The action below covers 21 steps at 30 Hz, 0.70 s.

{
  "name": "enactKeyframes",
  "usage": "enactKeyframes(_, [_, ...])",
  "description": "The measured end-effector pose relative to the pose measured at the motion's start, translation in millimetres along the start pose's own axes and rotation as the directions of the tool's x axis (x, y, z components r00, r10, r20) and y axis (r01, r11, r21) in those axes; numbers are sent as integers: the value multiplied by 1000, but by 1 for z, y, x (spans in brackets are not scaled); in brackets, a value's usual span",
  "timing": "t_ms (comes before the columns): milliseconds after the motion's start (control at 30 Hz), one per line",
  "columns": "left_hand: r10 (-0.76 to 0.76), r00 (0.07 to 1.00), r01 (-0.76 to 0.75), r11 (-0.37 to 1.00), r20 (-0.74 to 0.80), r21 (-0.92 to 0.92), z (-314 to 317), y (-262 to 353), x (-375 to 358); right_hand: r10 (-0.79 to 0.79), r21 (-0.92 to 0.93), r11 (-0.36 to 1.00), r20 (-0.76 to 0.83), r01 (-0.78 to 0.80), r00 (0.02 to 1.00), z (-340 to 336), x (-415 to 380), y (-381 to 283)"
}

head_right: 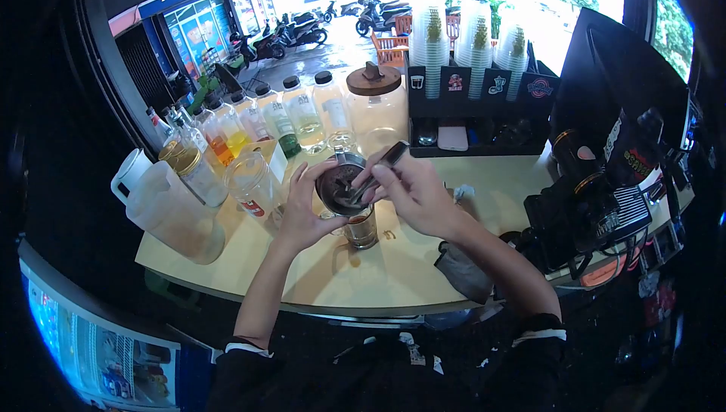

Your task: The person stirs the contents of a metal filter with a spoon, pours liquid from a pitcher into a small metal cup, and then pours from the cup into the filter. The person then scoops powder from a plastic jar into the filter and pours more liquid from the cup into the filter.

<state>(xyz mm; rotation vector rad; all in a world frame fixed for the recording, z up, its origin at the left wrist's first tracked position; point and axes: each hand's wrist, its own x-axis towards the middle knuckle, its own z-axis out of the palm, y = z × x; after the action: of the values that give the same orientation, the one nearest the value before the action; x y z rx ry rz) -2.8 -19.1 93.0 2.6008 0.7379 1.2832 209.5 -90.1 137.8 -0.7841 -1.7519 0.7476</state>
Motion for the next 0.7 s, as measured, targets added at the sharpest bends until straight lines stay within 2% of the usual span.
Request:
enactKeyframes(67, [-28, 1000, 28, 1000, 1, -6, 0, -3, 0, -7, 205, 978, -115, 31, 993, -3, -4, -5])
enactKeyframes(133, [-53, 999, 53, 999, 2, -12, -1, -5, 1, -10, 220, 975, -138, 40, 990, -11, -9, -13])
enactKeyframes(200, [-127, 992, 127, 991, 7, -40, -2, -7, 2, -75, 211, 969, -230, 125, 970, -19, -15, -15])
enactKeyframes(233, [-128, 992, 128, 991, 8, -40, -2, -8, 2, -57, 239, 963, -268, 124, 962, -23, -19, -18])
enactKeyframes(400, [-185, 983, 184, 981, -7, -58, -2, -14, 6, -99, 265, 946, -317, 189, 943, -39, -39, -20])
enactKeyframes(467, [-225, 974, 225, 968, 11, -114, -2, -14, 7, -126, 105, 983, -231, 154, 965, -40, -47, -8])
enactKeyframes(500, [-264, 964, 265, 950, 27, -166, -2, -14, 8, -43, 182, 979, -248, 90, 968, -36, -51, -5])
enactKeyframes(533, [-267, 963, 267, 949, 28, -166, -2, -15, 9, -41, 184, 979, -247, 88, 968, -35, -56, 0])
enactKeyframes(600, [-254, 967, 248, 939, 5, -238, 0, -16, 9, -28, -108, 994, -118, 15, 993, -37, -66, 18])
enactKeyframes(700, [-272, 962, 267, 940, 6, -211, 0, -12, 10, -23, -242, 970, -77, 3, 997, -30, -78, 42])
